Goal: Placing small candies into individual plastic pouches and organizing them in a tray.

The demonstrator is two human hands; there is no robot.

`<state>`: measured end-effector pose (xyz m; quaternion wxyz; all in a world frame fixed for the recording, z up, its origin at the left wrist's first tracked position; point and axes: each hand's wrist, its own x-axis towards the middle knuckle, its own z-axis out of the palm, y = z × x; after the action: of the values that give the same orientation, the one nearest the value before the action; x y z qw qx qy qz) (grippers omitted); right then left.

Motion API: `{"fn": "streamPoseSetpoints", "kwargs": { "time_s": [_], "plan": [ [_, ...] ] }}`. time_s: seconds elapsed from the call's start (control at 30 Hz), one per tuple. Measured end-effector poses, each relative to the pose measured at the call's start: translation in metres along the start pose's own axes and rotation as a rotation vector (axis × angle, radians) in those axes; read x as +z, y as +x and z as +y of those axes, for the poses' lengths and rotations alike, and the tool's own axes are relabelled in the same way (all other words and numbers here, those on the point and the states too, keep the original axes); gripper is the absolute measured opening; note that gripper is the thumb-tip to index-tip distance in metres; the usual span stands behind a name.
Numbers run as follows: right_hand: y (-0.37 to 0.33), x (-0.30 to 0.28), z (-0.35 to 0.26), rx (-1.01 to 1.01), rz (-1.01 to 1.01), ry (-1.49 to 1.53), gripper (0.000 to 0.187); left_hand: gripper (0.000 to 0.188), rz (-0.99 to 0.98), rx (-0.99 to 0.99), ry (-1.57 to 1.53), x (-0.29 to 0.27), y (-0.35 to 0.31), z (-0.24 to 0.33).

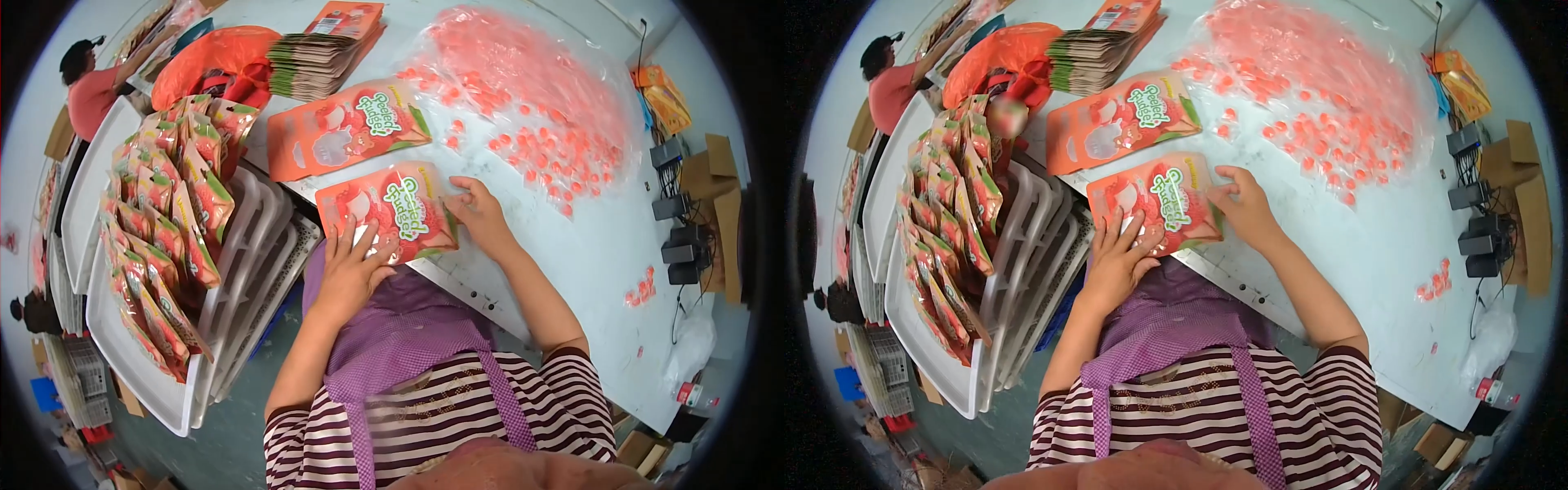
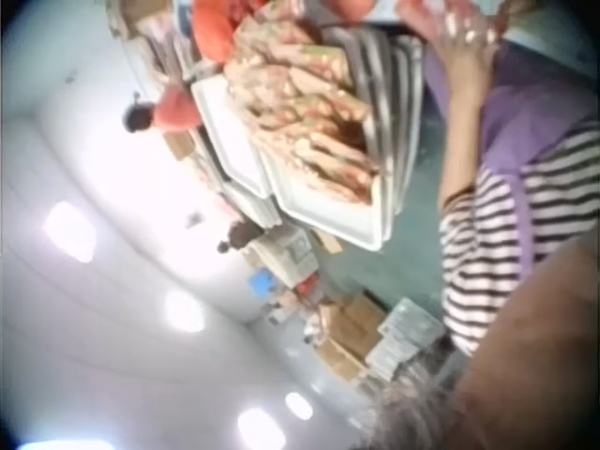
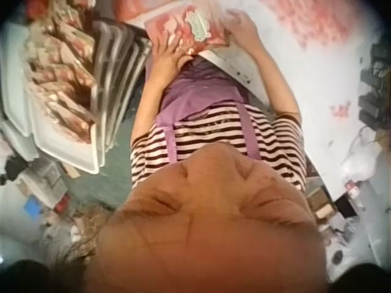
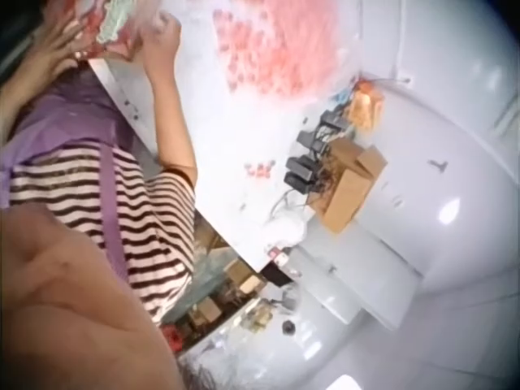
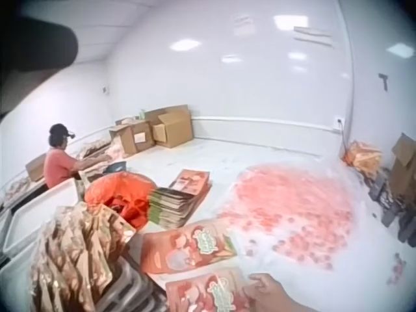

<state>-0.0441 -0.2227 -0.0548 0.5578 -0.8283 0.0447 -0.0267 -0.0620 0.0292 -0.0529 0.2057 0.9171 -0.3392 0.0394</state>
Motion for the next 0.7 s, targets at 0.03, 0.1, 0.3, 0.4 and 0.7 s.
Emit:
{"fn": "streamPoseSetpoints", "kwargs": {
  "time_s": [0.03, 0.1, 0.3, 0.4, 0.7],
  "plan": [
    [0.001, -0.002, 0.002, 0.185, -0.04, 0.201, 0.032, 0.043, -0.012, -0.004, 0.009, -0.002, 0.002, 0.0],
    [0.001, 0.001, -0.01, 0.262, -0.078, 0.414, 0.03, 0.04, -0.025, -0.01, 0.022, -0.003, 0.005, -0.001],
    [0.001, 0.003, -0.038, 0.379, -0.21, 0.566, 0.019, 0.033, -0.001, -0.021, -0.061, -0.005, 0.012, -0.008],
    [0.001, 0.008, -0.041, 0.241, -0.252, 0.456, 0.018, 0.034, -0.033, -0.061, -0.156, -0.011, 0.016, -0.008],
    [-0.026, 0.053, -0.054, -0.316, -0.087, -0.048, 0.024, 0.024, 0.34, -0.499, -1.101, -0.019, 0.031, 0.037]
  ]
}}
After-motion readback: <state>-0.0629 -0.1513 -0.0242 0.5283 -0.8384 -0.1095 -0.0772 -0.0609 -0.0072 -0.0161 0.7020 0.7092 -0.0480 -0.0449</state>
